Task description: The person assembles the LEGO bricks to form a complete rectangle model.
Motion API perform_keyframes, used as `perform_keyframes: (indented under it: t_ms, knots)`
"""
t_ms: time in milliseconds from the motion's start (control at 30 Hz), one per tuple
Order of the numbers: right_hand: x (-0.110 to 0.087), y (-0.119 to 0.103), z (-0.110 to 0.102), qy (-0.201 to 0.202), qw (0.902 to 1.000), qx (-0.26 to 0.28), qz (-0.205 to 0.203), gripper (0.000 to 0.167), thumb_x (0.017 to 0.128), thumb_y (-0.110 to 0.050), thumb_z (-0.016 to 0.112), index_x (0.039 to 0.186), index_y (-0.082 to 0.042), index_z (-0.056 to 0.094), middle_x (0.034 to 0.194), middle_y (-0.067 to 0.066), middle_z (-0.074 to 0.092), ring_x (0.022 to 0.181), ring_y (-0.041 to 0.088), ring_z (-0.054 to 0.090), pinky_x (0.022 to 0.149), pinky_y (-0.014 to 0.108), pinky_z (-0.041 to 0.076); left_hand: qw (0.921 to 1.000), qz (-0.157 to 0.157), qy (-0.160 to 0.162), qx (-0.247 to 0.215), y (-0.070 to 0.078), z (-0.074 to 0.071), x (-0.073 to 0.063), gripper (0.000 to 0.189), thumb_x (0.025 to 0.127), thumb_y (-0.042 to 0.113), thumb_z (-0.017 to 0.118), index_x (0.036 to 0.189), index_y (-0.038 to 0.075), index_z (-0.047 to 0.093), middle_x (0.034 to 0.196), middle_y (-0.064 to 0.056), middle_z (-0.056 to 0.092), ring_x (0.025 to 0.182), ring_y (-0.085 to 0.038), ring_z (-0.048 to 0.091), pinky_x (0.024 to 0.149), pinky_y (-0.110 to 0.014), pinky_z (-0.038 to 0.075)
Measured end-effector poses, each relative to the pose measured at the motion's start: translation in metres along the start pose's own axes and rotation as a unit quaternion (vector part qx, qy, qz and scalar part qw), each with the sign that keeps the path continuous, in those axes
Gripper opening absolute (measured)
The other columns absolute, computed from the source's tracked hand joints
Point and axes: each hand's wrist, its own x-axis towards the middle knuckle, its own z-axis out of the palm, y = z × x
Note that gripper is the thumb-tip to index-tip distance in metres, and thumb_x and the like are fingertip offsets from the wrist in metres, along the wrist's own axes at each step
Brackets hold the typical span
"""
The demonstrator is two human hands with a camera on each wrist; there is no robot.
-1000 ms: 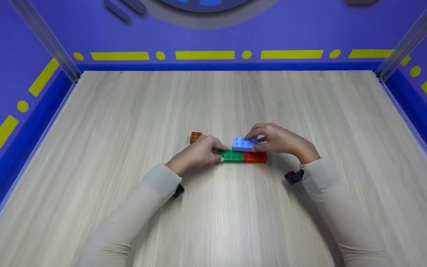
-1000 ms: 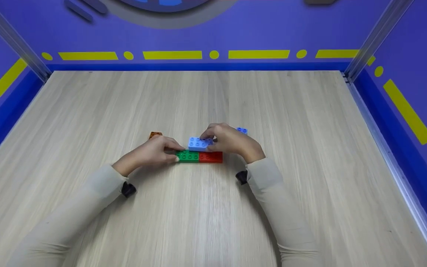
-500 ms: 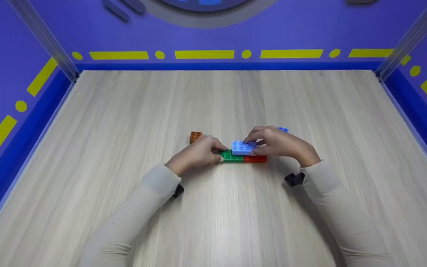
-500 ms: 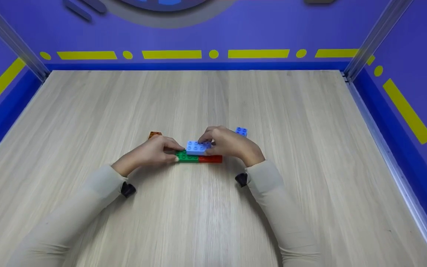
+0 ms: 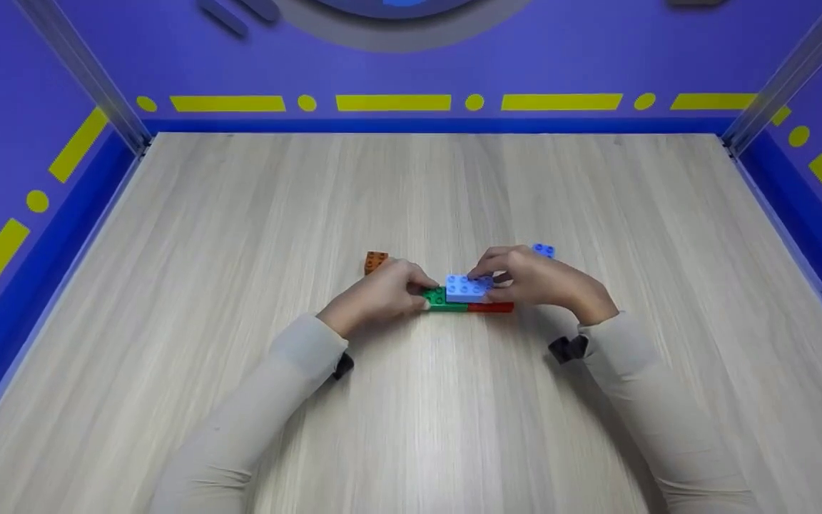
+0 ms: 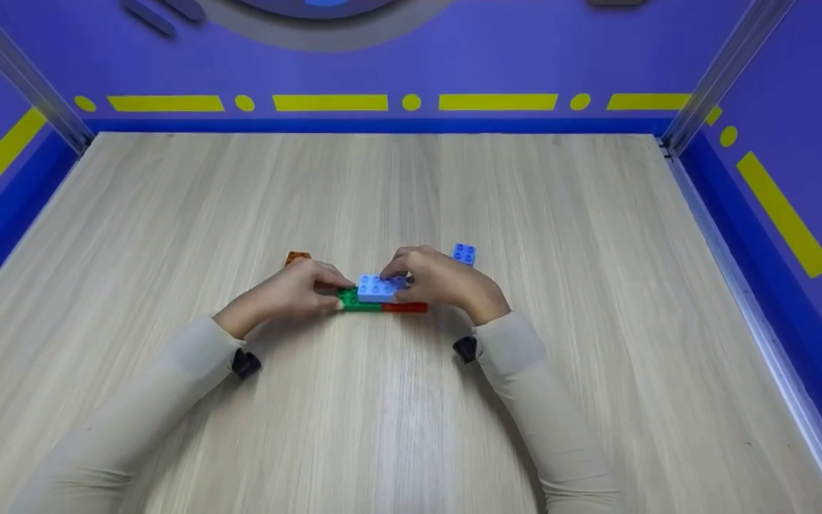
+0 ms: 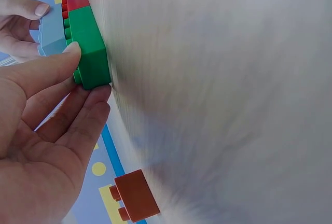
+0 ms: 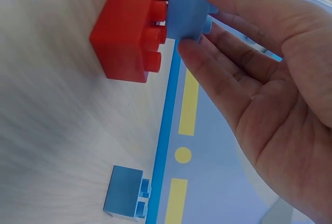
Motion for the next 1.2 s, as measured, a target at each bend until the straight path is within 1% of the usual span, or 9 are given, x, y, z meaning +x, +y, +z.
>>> perform_keyframes:
  t_ms: [133, 333, 533, 700, 933, 1033, 1100, 1200]
  knots:
    - [-0.001, -0.001, 0.002, 0.001, 1.0, -0.008, -0.005, 0.031, 0.086, -0.003, 0.067, 0.117, -0.003, 0.068, 0.114, 0.009, 0.064, 0.108, 0.024, 0.064, 0.089, 0.036, 0.053, 1.0, -0.001, -0.002, 0.003, -0.001, 0.0, 0.0, 0.032, 0.087, 0.01, 0.069, 0.119, 0.012, 0.069, 0.12, -0.003, 0.067, 0.112, -0.015, 0.058, 0.097, -0.034, 0.047]
    - [-0.002, -0.001, 0.004, 0.01, 0.9995, -0.019, -0.022, 0.031, 0.086, -0.003, 0.067, 0.117, -0.002, 0.068, 0.113, 0.01, 0.064, 0.106, 0.025, 0.065, 0.087, 0.036, 0.054, 0.9998, 0.018, -0.005, 0.007, -0.001, -0.001, 0.001, 0.032, 0.086, 0.007, 0.069, 0.118, 0.008, 0.07, 0.119, -0.006, 0.067, 0.114, -0.019, 0.058, 0.097, -0.034, 0.046]
    - [-0.002, -0.003, 0.004, 0.011, 0.999, -0.033, -0.027, 0.03, 0.086, -0.003, 0.067, 0.116, -0.001, 0.069, 0.112, 0.011, 0.064, 0.105, 0.026, 0.066, 0.086, 0.036, 0.055, 0.9999, 0.006, -0.009, 0.001, 0.0, -0.001, 0.002, 0.032, 0.086, 0.008, 0.069, 0.118, 0.008, 0.069, 0.119, -0.006, 0.067, 0.113, -0.019, 0.057, 0.098, -0.035, 0.046]
    - [-0.001, -0.007, 0.002, 0.01, 0.9983, -0.048, -0.031, 0.03, 0.085, -0.003, 0.068, 0.116, 0.0, 0.069, 0.108, 0.011, 0.064, 0.101, 0.024, 0.066, 0.084, 0.036, 0.055, 0.9999, 0.0, -0.007, 0.009, 0.0, -0.001, 0.001, 0.032, 0.087, 0.009, 0.068, 0.119, 0.01, 0.07, 0.118, -0.005, 0.067, 0.113, -0.019, 0.055, 0.099, -0.035, 0.044]
    - [0.0, -0.01, 0.002, 0.008, 0.9968, -0.072, -0.033, 0.031, 0.085, -0.005, 0.069, 0.116, -0.001, 0.069, 0.102, 0.011, 0.064, 0.096, 0.022, 0.065, 0.08, 0.034, 0.056, 0.9999, 0.002, 0.001, 0.013, 0.001, -0.001, 0.0, 0.032, 0.086, 0.01, 0.07, 0.118, 0.011, 0.07, 0.118, -0.004, 0.068, 0.112, -0.018, 0.053, 0.097, -0.035, 0.044]
    - [0.001, -0.011, 0.002, 0.007, 0.9965, -0.078, -0.03, 0.031, 0.085, -0.006, 0.07, 0.116, -0.001, 0.069, 0.101, 0.011, 0.064, 0.095, 0.022, 0.066, 0.08, 0.034, 0.056, 0.9999, 0.0, -0.001, 0.014, 0.001, -0.001, -0.001, 0.032, 0.086, 0.01, 0.07, 0.118, 0.011, 0.07, 0.118, -0.004, 0.068, 0.113, -0.018, 0.052, 0.098, -0.035, 0.043]
    - [0.001, -0.012, 0.002, 0.007, 0.9964, -0.08, -0.029, 0.031, 0.085, -0.006, 0.07, 0.116, -0.002, 0.07, 0.1, 0.011, 0.064, 0.095, 0.022, 0.066, 0.08, 0.035, 0.056, 0.9999, 0.002, -0.002, 0.016, 0.0, -0.001, 0.0, 0.032, 0.086, 0.011, 0.07, 0.119, 0.011, 0.07, 0.118, -0.003, 0.068, 0.113, -0.018, 0.053, 0.099, -0.035, 0.042]
    - [0.001, -0.012, 0.002, 0.01, 0.9959, -0.084, -0.032, 0.031, 0.084, -0.004, 0.07, 0.115, -0.002, 0.07, 0.099, 0.011, 0.064, 0.091, 0.021, 0.065, 0.077, 0.034, 0.056, 0.9999, 0.007, -0.002, 0.015, 0.0, -0.001, 0.0, 0.032, 0.086, 0.01, 0.07, 0.118, 0.01, 0.07, 0.118, -0.004, 0.068, 0.112, -0.018, 0.056, 0.098, -0.034, 0.043]
